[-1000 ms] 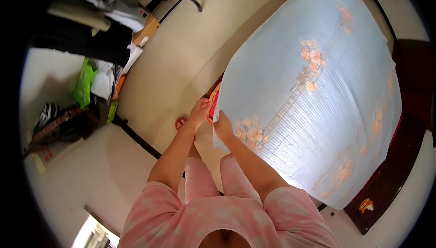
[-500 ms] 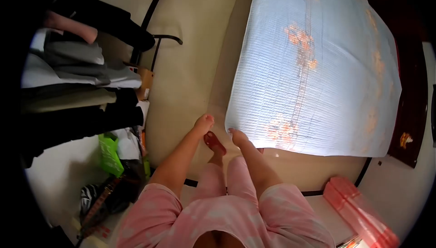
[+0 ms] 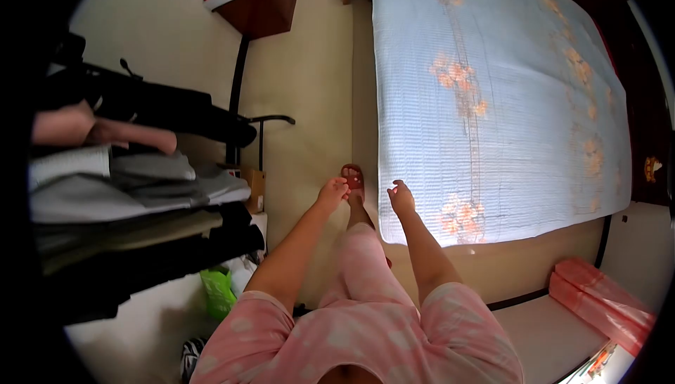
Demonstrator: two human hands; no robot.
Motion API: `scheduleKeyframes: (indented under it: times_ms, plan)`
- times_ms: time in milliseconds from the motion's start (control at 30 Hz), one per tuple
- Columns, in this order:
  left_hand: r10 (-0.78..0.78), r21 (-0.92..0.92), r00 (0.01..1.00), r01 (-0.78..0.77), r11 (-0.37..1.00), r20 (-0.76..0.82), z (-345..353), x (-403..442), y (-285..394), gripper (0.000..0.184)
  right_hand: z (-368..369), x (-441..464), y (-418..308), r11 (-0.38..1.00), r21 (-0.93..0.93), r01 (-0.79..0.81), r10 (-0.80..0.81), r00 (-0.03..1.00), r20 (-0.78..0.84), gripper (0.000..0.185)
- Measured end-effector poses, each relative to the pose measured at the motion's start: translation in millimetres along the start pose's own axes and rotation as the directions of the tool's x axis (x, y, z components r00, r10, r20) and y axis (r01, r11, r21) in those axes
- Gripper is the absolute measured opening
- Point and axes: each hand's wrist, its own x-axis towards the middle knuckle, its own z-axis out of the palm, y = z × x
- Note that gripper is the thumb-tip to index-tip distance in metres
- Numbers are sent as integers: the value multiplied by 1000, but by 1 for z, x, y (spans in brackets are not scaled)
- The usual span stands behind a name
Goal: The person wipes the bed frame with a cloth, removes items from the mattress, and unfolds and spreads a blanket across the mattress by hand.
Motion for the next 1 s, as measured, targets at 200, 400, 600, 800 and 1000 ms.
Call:
scheduleKeyframes:
  times_ms: [200, 400, 600, 800, 1000]
  plan:
    - [-162, 68, 982, 156, 985, 96, 0, 96, 22, 30, -2, 102, -67, 989, -102, 103, -121, 974, -193, 35]
    - [-233, 37, 964, 230, 972, 127, 11, 193, 52, 35, -10, 206, -135, 942, -336, -7, -65, 977, -202, 71]
    - [-305, 62, 947, 300, 952, 97, -3, 246, 103, 34, -13, 289, -179, 822, -560, -101, 60, 994, -90, 89]
    - [-346, 182, 934, 327, 928, 85, -21, 274, 125, 32, -4, 313, -162, 648, -755, -103, 94, 994, -55, 71]
    - [-311, 153, 945, 294, 944, 102, 11, 312, 148, 40, -36, 299, -148, 980, -94, -174, 140, 945, -296, 40]
